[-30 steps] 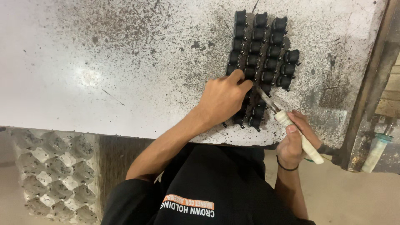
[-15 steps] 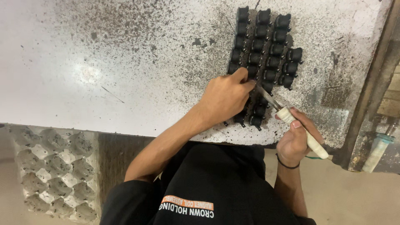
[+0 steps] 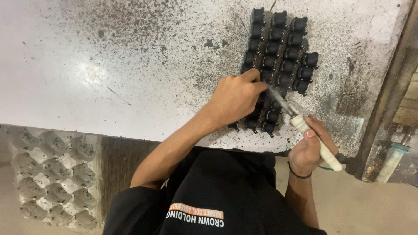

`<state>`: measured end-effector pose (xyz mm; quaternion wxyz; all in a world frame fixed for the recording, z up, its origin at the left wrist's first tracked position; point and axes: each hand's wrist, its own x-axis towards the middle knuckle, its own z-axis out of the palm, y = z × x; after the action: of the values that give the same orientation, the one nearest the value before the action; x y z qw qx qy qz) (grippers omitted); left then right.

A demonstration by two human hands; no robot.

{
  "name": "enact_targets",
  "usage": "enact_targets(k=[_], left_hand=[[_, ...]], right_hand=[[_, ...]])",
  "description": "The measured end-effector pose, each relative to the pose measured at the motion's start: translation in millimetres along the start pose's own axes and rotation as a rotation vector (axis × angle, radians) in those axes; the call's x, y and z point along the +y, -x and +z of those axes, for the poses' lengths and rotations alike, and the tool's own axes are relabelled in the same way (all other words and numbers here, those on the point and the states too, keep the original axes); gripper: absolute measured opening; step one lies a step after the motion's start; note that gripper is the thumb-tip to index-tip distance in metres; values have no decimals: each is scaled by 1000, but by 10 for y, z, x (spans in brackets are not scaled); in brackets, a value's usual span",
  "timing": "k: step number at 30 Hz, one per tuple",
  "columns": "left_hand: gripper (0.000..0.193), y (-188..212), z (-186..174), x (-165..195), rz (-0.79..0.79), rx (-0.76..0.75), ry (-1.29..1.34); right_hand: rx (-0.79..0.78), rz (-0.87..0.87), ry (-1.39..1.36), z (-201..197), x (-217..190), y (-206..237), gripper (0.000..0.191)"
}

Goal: The person solders black coil components arranged in rows on a workbench, holding each component steady with one hand while applying a heated soldering iron to its terminals with the other, working through the components one at a time and occasionally repositioning the array.

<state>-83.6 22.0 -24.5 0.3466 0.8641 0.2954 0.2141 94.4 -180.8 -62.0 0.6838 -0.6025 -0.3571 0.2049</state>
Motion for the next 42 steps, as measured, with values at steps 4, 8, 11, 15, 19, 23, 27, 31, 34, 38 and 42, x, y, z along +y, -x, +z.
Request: enact_targets(k=[4,8,11,15,19,23,27,31,34,38,42], left_hand=[[18,5,7,10,16,45,-27],[16,10,30,15,18,50,-47],[13,8,50,25,26,52,-57],[10,8,61,30,32,69,-79],[12,16,75,22,42,68,-93],[15,-2,103,33,65,68,-122],[18,-16,62,73,86,78,-131],[13,112,-56,129,54,158,-81],[15,264,-80,182,52,201,-69],[25,370,5,207,63,161,-93],[27,347,70,174,32,118,-100]], right_hand=[[-2,-36,54,10,-10,-6,32],[-41,-77,107,20,-2,-10,27],[24,-39,5,27,-7,-12,28],[2,-102,86,56,-23,-18,26],[-10,-91,65,74,-42,-23,25],[-179,-236,238,14,-62,-78,24],[-197,-277,204,-113,-84,-223,24],[-48,-291,-24,-211,-108,-262,21],[-100,-234,61,-215,-139,-45,25],[-88,-177,81,-124,-77,185,27],[-81,-144,104,-78,-72,198,30]])
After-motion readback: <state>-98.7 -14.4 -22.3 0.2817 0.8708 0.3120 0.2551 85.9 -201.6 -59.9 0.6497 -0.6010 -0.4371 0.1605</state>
